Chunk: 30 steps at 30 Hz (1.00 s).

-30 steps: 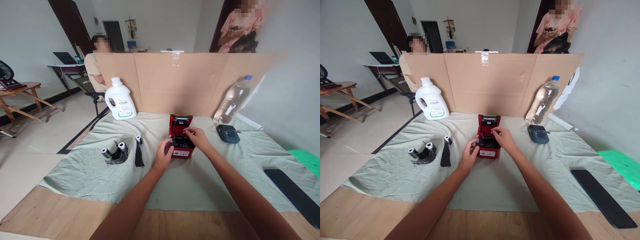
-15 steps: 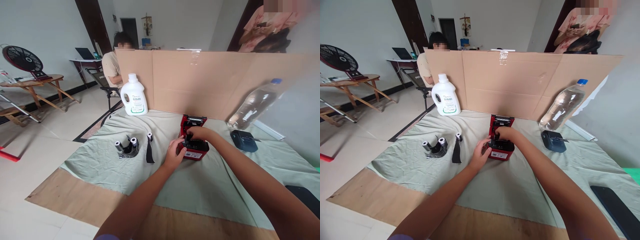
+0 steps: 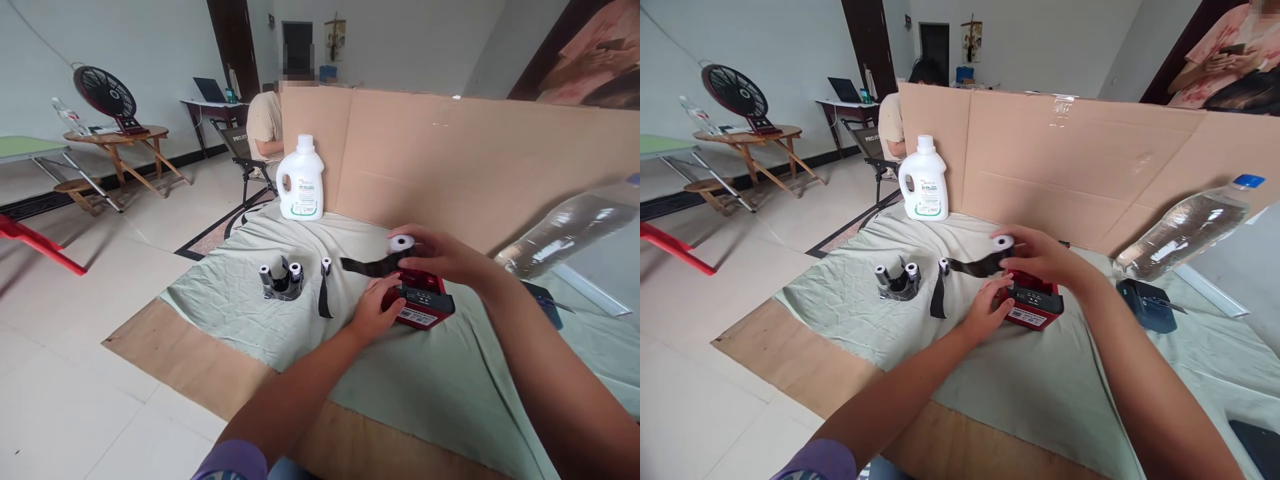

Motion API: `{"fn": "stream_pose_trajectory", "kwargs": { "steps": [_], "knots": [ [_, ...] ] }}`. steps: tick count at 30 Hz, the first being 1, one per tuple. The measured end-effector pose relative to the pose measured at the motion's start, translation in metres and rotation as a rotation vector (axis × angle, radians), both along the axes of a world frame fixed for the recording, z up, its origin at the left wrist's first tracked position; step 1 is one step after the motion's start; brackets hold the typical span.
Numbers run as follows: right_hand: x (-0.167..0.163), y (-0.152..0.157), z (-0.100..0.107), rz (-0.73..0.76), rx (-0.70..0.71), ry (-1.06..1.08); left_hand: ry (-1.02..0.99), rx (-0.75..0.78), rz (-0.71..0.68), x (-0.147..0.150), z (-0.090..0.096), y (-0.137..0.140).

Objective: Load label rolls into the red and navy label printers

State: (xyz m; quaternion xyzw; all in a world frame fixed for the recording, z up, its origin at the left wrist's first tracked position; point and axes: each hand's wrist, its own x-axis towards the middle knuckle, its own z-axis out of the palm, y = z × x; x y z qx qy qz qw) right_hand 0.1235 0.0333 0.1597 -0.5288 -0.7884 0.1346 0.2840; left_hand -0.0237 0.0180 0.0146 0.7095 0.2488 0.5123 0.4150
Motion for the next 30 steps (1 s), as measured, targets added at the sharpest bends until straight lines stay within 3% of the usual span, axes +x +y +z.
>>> {"fn": "stream_pose_trajectory", "kwargs": {
  "steps": [6, 9, 11, 15, 20, 30],
  "knots": [
    [-0.104, 0.032, -0.023, 0.291, -0.148, -0.043, 0.03, -0.038, 0.016, 0.002, -0.002, 0.003],
    [-0.14, 0.054, -0.028, 0.487, -0.304, -0.16, -0.023, -0.096, -0.074, 0.003, -0.003, 0.003],
    [-0.154, 0.068, -0.031, 0.501, -0.364, -0.27, -0.088, -0.119, -0.134, 0.002, -0.004, 0.003],
    [-0.166, 0.09, -0.043, 0.376, -0.332, -0.449, -0.199, -0.123, -0.176, 0.002, -0.008, 0.003],
    [-0.163, 0.101, -0.06, 0.353, -0.221, -0.502, -0.194, -0.089, -0.2, 0.005, -0.014, 0.007],
    [-0.163, 0.096, -0.071, 0.259, -0.089, -0.614, -0.247, -0.032, -0.193, 0.013, -0.024, 0.014]
  ]
}}
